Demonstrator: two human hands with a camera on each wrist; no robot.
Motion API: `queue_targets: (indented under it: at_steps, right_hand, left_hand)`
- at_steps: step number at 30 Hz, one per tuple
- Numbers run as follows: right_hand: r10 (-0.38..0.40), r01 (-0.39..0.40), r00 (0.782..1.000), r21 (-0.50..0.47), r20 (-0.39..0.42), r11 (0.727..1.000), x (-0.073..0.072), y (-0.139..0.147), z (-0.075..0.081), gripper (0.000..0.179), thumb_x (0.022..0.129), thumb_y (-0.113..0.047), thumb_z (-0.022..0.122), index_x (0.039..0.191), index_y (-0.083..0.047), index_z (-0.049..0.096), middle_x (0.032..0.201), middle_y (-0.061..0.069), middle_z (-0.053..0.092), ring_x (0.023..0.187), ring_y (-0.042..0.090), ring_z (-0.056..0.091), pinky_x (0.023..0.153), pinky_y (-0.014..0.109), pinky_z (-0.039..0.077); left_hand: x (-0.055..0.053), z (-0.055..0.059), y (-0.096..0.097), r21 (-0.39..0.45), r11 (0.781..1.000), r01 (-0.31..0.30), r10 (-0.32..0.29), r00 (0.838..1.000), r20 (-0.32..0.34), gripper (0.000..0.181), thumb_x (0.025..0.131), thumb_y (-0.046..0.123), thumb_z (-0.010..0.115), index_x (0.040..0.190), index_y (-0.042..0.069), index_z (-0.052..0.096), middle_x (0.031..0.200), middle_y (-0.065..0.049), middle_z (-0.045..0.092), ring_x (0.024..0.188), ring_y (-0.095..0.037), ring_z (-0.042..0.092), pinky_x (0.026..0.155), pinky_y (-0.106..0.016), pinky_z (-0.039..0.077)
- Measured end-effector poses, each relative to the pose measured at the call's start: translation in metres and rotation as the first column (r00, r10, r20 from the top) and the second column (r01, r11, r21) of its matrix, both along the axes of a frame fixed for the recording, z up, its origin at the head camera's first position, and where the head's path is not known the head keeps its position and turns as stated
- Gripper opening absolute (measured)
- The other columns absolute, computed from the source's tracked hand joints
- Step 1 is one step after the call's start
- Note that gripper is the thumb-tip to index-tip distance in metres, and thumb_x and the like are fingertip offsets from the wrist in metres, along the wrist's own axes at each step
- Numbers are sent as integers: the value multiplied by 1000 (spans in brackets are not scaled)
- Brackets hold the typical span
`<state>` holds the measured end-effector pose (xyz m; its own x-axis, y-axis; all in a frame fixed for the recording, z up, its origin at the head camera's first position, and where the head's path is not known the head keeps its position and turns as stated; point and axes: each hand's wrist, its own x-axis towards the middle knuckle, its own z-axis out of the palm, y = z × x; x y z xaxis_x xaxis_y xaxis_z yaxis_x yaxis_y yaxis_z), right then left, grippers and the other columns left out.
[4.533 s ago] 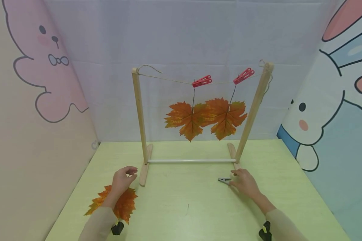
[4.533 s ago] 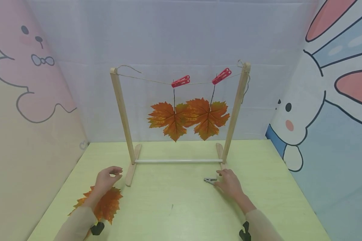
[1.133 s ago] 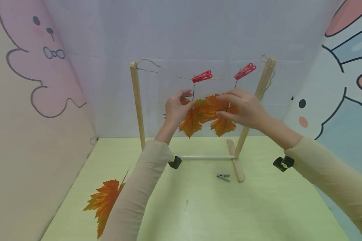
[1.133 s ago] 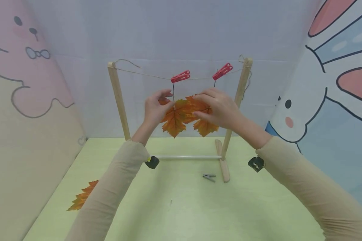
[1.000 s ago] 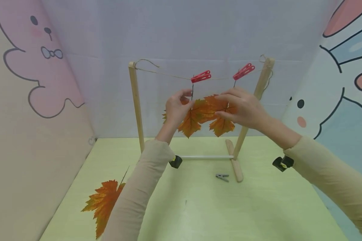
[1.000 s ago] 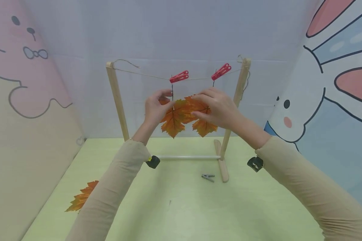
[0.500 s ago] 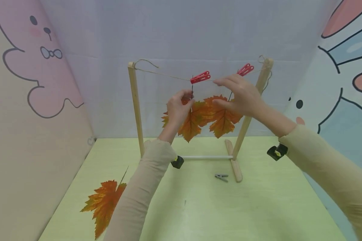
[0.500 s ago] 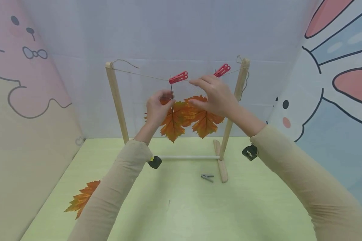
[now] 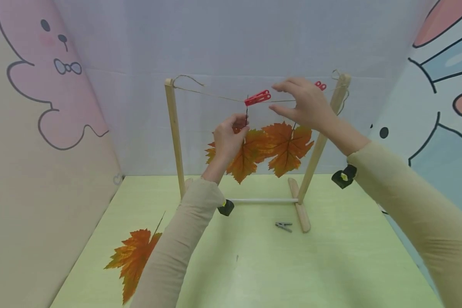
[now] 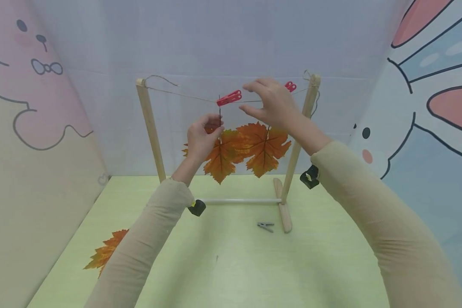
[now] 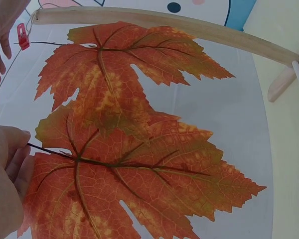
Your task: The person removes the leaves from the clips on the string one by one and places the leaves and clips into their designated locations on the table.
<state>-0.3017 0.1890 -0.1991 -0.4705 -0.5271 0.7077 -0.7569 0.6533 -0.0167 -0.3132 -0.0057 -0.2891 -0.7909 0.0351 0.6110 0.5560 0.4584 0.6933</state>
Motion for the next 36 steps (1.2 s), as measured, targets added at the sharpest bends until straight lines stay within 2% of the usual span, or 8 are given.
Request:
queue_targets:
  at_steps: [6, 14, 23, 30, 36]
  right_hand:
    - [-77, 73, 993, 43, 84, 996, -11, -4, 2, 40, 81, -18, 68, 113, 4, 59, 102, 18, 63, 97, 31, 54, 85, 44, 44]
    - [-144, 127, 969, 99, 199, 987, -16, -10, 3, 40, 87, -24, 60, 119, 1, 56, 109, 18, 60, 103, 30, 51, 87, 46, 42]
    - [-151, 129, 960, 106, 237, 986, -16, -15, 4, 34, 89, -23, 59, 113, 1, 59, 109, 17, 60, 103, 30, 50, 89, 45, 41]
    - [-131, 114, 952, 79, 275, 990, -16, -18, 5, 27, 87, -19, 61, 105, 2, 61, 102, 16, 62, 98, 29, 51, 87, 44, 41]
    - [-121, 107, 948, 62, 295, 992, -16, -18, 6, 22, 84, -15, 64, 96, 3, 63, 96, 17, 63, 93, 28, 53, 84, 43, 41]
  left_hand:
    - [-1, -1, 0, 1, 1000, 7, -7, 1000, 3, 20, 84, 10, 64, 103, 6, 65, 94, -4, 67, 82, -13, 61, 72, -18, 49]
    - [-2, 0, -1, -31, 1000, -5, 5, 1000, -9, 19, 84, 11, 64, 103, 7, 65, 94, -4, 67, 83, -13, 62, 72, -19, 49]
    - [0, -2, -3, -34, 999, -4, 2, 999, -44, 18, 84, 10, 65, 102, 6, 65, 93, -4, 67, 81, -13, 61, 71, -18, 49]
    - [-1, -2, -4, -34, 999, -12, 12, 1000, -28, 18, 84, 11, 64, 101, 7, 66, 94, -4, 68, 82, -14, 62, 72, -19, 50]
    - [-2, -7, -5, -47, 999, 3, -4, 1000, -25, 17, 83, 10, 65, 100, 7, 66, 90, -4, 68, 78, -13, 59, 68, -19, 48]
